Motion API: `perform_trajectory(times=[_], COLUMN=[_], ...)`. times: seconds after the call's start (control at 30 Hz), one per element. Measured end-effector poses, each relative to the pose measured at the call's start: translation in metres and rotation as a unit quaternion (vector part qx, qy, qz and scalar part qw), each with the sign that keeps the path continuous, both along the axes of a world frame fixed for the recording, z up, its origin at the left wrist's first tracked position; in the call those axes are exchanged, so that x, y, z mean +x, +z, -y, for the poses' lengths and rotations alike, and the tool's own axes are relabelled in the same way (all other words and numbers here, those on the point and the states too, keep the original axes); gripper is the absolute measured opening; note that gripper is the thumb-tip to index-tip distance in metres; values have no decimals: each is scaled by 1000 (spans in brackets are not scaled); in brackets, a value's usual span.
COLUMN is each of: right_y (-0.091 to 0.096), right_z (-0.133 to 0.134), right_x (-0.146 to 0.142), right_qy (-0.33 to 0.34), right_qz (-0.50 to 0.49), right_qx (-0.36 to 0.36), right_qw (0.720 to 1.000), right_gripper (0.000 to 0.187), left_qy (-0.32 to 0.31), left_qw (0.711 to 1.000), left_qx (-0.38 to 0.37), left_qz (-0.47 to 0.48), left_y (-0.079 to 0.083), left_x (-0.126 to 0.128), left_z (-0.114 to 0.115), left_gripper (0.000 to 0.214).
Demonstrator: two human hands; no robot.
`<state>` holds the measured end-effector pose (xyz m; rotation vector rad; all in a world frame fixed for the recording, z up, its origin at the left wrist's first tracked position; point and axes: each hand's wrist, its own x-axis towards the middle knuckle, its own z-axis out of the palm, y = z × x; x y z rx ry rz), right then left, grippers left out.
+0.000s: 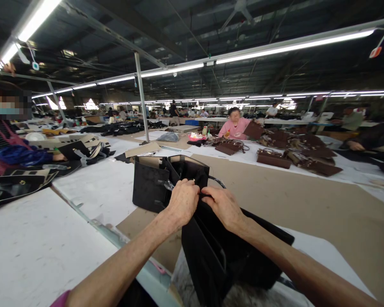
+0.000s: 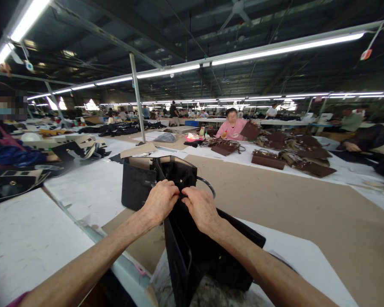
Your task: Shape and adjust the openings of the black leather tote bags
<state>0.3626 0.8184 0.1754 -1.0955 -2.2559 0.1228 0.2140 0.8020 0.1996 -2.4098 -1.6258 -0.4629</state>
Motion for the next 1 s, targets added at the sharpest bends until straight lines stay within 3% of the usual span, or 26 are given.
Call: perform_trajectory(times=[0.27,0.37,0.47,0.53,1.0], right_y=[-1,-1,-2,-2,0], right_z=[3,3,1,0,-3], right_x=[0,-1,-2,-2,-1], right_qy=[-7,-16,-15,-8,12], right_qz=[13,21,19,14,-7], right_qx=[16,21,19,20,10], right_qw=[1000,999,1000,1000,1000], right_gripper=[14,12,11,10,7], left_qy=[23,30,25,19,26], left_qw=[998,997,990,985,976], left_qx=[2,2,-69,-101,-121], left_qz=[50,73,118,140,180], left_y=[2,1,-3,-6,-4], left_x=[-3,-10,-18,-22,-25], left_z=[4,3,0,-3,-2], left_gripper=[3,15,27,25,25])
